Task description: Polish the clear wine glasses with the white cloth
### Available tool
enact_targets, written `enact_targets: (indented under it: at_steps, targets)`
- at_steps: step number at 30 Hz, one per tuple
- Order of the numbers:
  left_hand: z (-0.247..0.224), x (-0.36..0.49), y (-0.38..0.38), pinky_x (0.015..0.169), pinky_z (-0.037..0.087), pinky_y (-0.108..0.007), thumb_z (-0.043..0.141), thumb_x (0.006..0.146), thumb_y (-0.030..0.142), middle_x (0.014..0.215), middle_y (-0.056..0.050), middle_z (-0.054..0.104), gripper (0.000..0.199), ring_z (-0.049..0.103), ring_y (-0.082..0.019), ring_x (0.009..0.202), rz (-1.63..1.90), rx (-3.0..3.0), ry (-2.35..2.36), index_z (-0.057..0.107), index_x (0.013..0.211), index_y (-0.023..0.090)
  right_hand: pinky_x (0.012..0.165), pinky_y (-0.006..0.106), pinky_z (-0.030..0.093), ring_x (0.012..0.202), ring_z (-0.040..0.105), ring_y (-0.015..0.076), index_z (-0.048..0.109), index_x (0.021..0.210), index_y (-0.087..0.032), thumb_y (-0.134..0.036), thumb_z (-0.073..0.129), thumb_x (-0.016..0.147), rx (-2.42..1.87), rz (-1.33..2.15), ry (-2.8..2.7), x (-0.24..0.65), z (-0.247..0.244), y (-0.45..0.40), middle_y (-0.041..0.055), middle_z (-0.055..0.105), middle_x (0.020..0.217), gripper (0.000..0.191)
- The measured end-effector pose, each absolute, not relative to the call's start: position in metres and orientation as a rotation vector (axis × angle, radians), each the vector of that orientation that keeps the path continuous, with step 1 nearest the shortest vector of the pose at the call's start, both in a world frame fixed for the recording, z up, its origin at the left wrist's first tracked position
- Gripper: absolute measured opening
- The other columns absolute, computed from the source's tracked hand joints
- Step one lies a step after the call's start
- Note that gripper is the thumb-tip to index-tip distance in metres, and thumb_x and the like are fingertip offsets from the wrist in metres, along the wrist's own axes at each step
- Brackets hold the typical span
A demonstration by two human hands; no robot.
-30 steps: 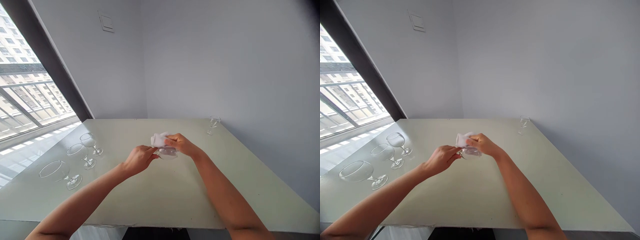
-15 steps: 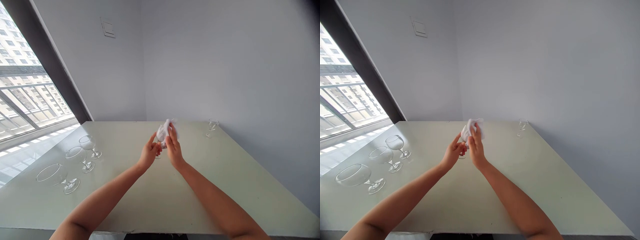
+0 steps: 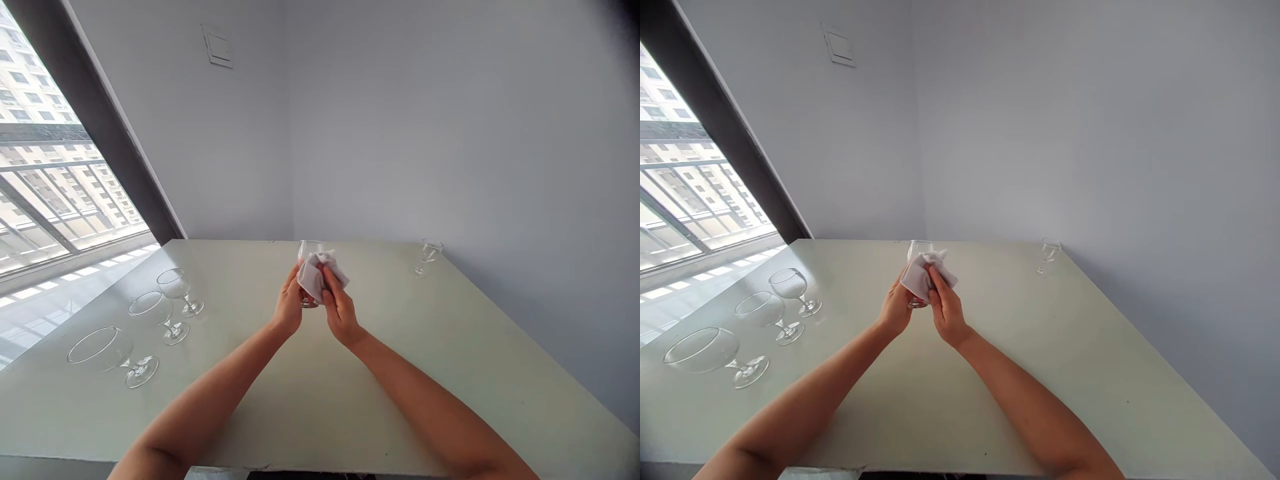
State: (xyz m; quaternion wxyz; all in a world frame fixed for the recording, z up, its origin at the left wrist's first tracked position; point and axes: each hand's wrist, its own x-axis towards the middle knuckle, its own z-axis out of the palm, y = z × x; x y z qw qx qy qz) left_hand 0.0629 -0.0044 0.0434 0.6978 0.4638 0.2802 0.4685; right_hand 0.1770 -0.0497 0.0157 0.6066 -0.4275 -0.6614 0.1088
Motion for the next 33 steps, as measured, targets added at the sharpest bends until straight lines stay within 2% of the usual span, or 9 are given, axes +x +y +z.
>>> enact_targets:
  at_steps: [3,5,7,10,15,17,22,27,33]
  targets:
    - [0.039,0.066,-0.01,0.049,0.038,-0.019,0.047,0.08,0.045,0.059,0.005,0.045,0.044,0.041,-0.006,0.049,1.033,1.113,0.592,0.047,0.119,0.026,0.076,0.031,0.045,0.091,0.055,0.0166,0.041,0.126,-0.026,-0.034,0.036,0.088,-1.057,0.548,-1.23,0.172,0.017,-0.048,0.0055,0.057,0.111,0.039]
    - [0.034,0.069,-0.013,0.053,0.04,-0.019,0.045,0.081,0.047,0.064,0.004,0.046,0.048,0.042,-0.006,0.051,1.05,1.164,0.581,0.041,0.125,0.028,0.062,0.028,0.043,0.067,0.052,0.0138,0.056,0.102,-0.022,-0.036,0.04,0.085,-1.042,0.739,-1.113,0.171,0.017,-0.045,0.002,0.06,0.079,0.027]
    - [0.029,0.071,-0.014,0.058,0.042,-0.02,0.045,0.081,0.048,0.071,0.003,0.049,0.051,0.046,-0.007,0.057,1.063,1.194,0.605,0.036,0.128,0.031,0.059,0.026,0.04,0.061,0.047,0.0126,0.058,0.081,-0.02,-0.036,0.045,0.081,-0.995,0.892,-1.047,0.172,0.016,-0.041,-0.0004,0.055,0.066,0.02]
    - [0.025,0.071,-0.01,0.062,0.045,-0.024,0.046,0.08,0.049,0.085,-0.001,0.053,0.051,0.051,-0.01,0.069,1.053,1.242,0.695,0.036,0.127,0.032,0.065,0.027,0.039,0.07,0.048,0.0143,0.06,0.079,-0.021,-0.037,0.051,0.077,-0.919,1.057,-0.975,0.173,0.015,-0.039,0.0003,0.057,0.071,0.018]
    - [0.03,0.062,0.006,0.073,0.045,-0.024,0.061,0.071,0.044,0.11,-0.006,0.049,0.038,0.051,-0.017,0.096,1.076,1.348,0.976,0.059,0.104,0.026,0.067,0.027,0.039,0.071,0.05,0.0142,0.062,0.08,-0.019,-0.035,0.061,0.071,-0.872,1.284,-0.967,0.173,0.016,-0.04,0.0,0.06,0.072,0.018]
    - [0.036,0.057,0.012,0.075,0.046,-0.025,0.067,0.066,0.039,0.111,-0.007,0.051,0.041,0.053,-0.018,0.095,0.97,1.289,0.887,0.06,0.103,0.024,0.063,0.026,0.039,0.068,0.05,0.0138,0.062,0.075,-0.018,-0.034,0.064,0.068,-0.849,1.381,-0.922,0.174,0.015,-0.039,0.0003,0.06,0.071,0.018]
    - [0.041,0.049,0.02,0.076,0.047,-0.033,0.072,0.062,0.026,0.105,-0.012,0.06,0.07,0.06,-0.019,0.087,0.701,1.051,0.526,0.039,0.123,0.022,0.062,0.027,0.041,0.065,0.052,0.0145,0.062,0.068,-0.016,-0.034,0.067,0.064,-0.815,1.549,-0.761,0.177,0.009,-0.037,0.0025,0.06,0.069,0.019]
    - [0.036,0.051,0.021,0.073,0.047,-0.032,0.074,0.058,0.024,0.1,-0.013,0.063,0.067,0.061,-0.018,0.079,0.822,1.079,0.574,0.041,0.116,0.017,0.062,0.027,0.042,0.063,0.052,0.0144,0.062,0.066,-0.016,-0.033,0.067,0.064,-0.822,1.488,-0.756,0.174,0.005,-0.034,0.002,0.059,0.065,0.018]
    - [0.035,0.054,0.017,0.069,0.047,-0.03,0.076,0.055,0.024,0.099,-0.011,0.063,0.069,0.06,-0.016,0.076,0.944,1.212,0.666,0.043,0.115,0.021,0.06,0.028,0.042,0.063,0.053,0.0153,0.062,0.07,-0.018,-0.034,0.068,0.06,-0.96,1.34,-0.688,0.172,0.004,-0.03,0.0016,0.06,0.066,0.019]
